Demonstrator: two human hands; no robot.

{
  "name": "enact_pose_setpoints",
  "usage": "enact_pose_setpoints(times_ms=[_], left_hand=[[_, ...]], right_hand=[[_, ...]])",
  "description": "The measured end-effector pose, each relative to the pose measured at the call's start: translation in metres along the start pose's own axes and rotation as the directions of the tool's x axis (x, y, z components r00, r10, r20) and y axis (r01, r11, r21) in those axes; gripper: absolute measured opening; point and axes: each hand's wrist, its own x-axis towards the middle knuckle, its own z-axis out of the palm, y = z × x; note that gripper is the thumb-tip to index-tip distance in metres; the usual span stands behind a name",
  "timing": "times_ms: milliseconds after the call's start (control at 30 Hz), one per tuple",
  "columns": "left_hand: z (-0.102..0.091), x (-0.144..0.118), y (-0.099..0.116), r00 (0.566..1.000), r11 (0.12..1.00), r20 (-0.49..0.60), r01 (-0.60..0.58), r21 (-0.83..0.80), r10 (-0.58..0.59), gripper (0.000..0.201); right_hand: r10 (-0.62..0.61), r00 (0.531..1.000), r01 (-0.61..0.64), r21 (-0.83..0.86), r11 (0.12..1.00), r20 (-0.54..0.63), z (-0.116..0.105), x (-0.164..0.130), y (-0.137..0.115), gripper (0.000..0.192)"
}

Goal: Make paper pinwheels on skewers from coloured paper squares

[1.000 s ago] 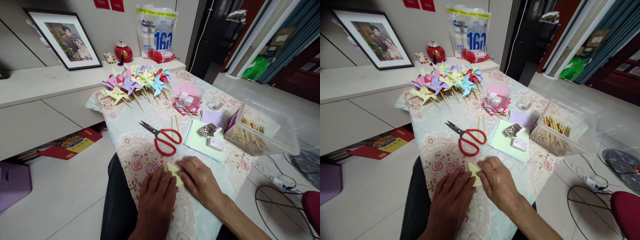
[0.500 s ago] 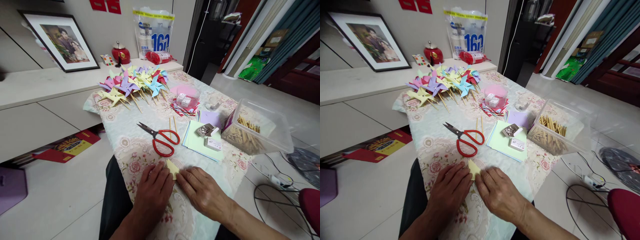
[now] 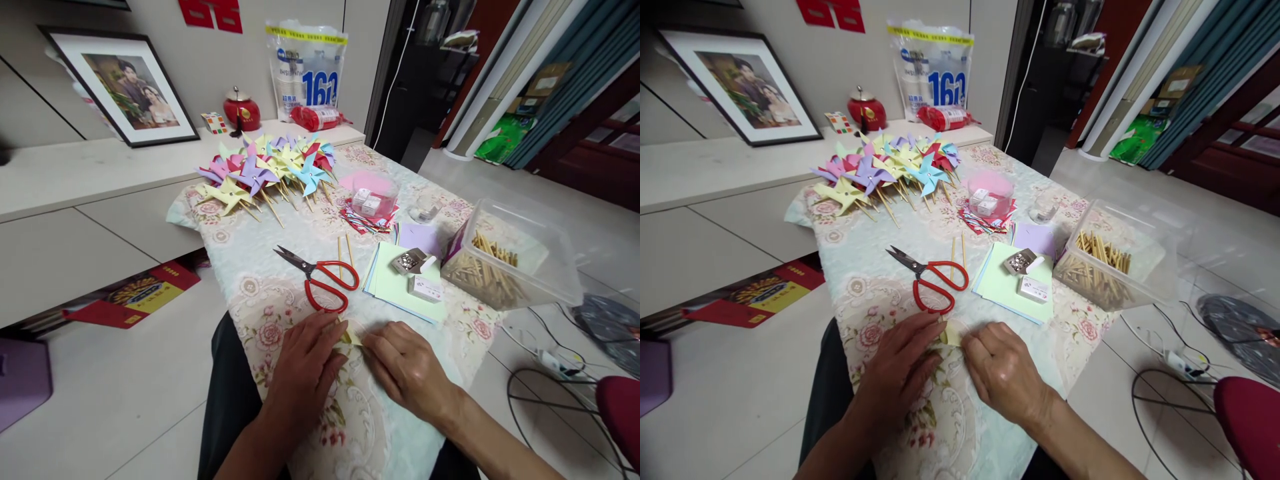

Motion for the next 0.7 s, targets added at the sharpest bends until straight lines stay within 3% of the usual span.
enact_pose_setpoints(times_ms=[200, 300, 500, 700], left_hand=[[0.003, 0.008, 0.002, 0.998, 0.986, -0.016, 0.057, -0.159, -0.060, 0.019], [-0.003, 0.014, 0.008, 0.988, 0.953, 0.036, 0.154, -0.260, -0.150, 0.013], [-0.010, 0.015, 0.023, 0.866, 0.773, 0.259, 0.498, -0.392, -0.427, 0.011], [-0.009, 0.010, 0.025, 0.778, 0.629, 0.388, 0.628, -0.459, -0.493, 0.010]], right_hand=[[-0.012, 1.000, 0.013, 0.110, 0.994, -0.012, -0.006, 0.003, -0.001, 0.016], [0.030, 0.999, -0.024, 0.205, 0.979, -0.024, -0.009, 0.007, -0.004, 0.016], [0.111, 0.994, -0.097, 0.362, 0.927, -0.019, -0.010, 0.015, -0.012, 0.013], [0.179, 0.984, -0.166, 0.434, 0.886, 0.012, -0.009, 0.021, -0.017, 0.014]])
